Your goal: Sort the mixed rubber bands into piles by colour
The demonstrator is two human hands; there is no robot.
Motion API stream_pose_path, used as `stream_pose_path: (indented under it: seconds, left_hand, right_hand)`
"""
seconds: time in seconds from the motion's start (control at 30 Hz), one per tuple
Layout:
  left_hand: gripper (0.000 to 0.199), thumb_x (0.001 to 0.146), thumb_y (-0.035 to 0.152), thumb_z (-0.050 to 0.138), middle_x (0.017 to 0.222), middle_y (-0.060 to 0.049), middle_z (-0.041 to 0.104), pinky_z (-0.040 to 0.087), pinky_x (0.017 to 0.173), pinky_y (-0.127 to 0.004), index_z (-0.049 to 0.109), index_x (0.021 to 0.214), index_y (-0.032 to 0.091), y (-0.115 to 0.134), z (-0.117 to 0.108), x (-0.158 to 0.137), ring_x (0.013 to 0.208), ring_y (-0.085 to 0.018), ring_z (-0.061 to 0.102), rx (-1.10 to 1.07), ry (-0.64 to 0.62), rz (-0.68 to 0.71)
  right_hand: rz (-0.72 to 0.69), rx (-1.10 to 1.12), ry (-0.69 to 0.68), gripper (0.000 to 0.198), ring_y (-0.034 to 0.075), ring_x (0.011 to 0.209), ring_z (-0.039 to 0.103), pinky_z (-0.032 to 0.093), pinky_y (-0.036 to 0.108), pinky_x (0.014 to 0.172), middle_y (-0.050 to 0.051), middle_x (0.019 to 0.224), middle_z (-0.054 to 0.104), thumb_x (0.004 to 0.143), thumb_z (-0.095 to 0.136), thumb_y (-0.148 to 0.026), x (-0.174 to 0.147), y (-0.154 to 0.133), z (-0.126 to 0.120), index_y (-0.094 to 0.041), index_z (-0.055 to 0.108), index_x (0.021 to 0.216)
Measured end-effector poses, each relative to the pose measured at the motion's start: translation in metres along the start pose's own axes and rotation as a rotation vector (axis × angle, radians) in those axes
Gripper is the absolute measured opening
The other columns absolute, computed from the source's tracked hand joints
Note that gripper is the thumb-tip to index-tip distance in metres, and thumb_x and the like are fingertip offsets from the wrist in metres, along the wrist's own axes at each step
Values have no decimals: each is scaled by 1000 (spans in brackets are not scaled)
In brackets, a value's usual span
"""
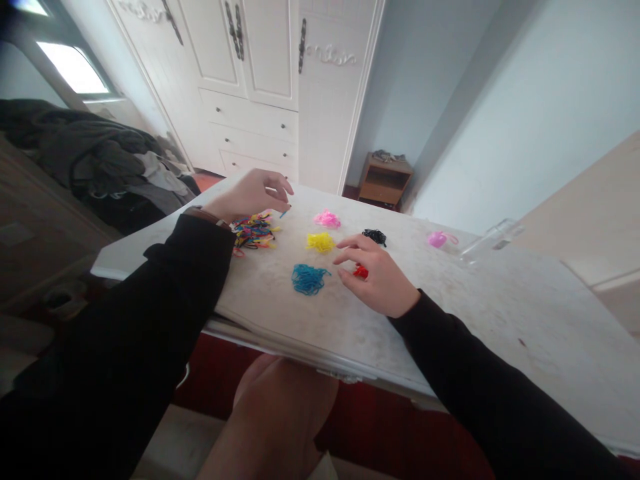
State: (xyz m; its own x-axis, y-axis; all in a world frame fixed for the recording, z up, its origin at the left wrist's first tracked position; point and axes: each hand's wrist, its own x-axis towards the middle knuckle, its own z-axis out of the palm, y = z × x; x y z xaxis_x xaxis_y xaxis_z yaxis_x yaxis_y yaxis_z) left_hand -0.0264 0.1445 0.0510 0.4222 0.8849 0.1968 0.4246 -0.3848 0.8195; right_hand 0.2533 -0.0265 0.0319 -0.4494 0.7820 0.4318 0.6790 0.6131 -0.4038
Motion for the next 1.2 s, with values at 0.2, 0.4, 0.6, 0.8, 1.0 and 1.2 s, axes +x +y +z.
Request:
stream_pose_path:
  seconds: [0.2, 0.4, 0.6, 0.8, 1.0, 1.2]
  left_hand:
    - [34, 62, 28, 92, 82, -2, 71, 56, 80, -30, 72, 86, 15, 21, 29, -9, 79, -14, 68, -249, -422, 238]
    - [33, 65, 27, 95, 83, -3, 74, 57, 72, -27, 76, 88, 16, 30, 53, -20, 78, -14, 71, -364, -671, 319]
    - [32, 65, 26, 97, 83, -3, 74, 58, 71, -27, 78, 89, 17, 24, 55, -19, 77, -15, 72, -347, -691, 323]
    - [33, 63, 28, 99, 84, -4, 73, 60, 73, -29, 76, 84, 15, 27, 54, -20, 78, -16, 74, -372, -683, 324]
    - [40, 60, 26, 100, 86, -4, 76, 62, 75, -31, 76, 90, 15, 25, 57, -18, 77, -16, 74, -455, -686, 290]
    - [38, 61, 24, 99, 84, -3, 74, 62, 72, -27, 74, 88, 15, 26, 57, -18, 74, -13, 73, -460, -639, 300]
  right_hand:
    - [-8, 4, 19, 14, 29, 112, 71, 58, 53, 104, 11, 123, 71, 89, 67, -19, 1, 1, 1, -24, 77, 97]
    - [9, -7, 25, 14, 28, 110, 71, 59, 51, 101, 10, 120, 72, 88, 67, -17, 2, 0, 2, -25, 76, 96]
    - [4, -8, 28, 15, 26, 105, 72, 60, 48, 98, 9, 116, 74, 88, 66, -15, 3, 0, 2, -25, 75, 95]
    - [-71, 54, 6, 12, 25, 102, 74, 62, 45, 95, 9, 111, 76, 95, 65, -21, 4, -8, -2, -24, 75, 101]
    - [-137, 127, -59, 18, 24, 112, 73, 61, 44, 102, 9, 120, 76, 100, 65, -28, 4, -14, -2, -26, 77, 114]
    - [-181, 140, -65, 27, 24, 117, 73, 60, 43, 105, 10, 126, 76, 101, 65, -25, 4, -12, 1, -25, 75, 126]
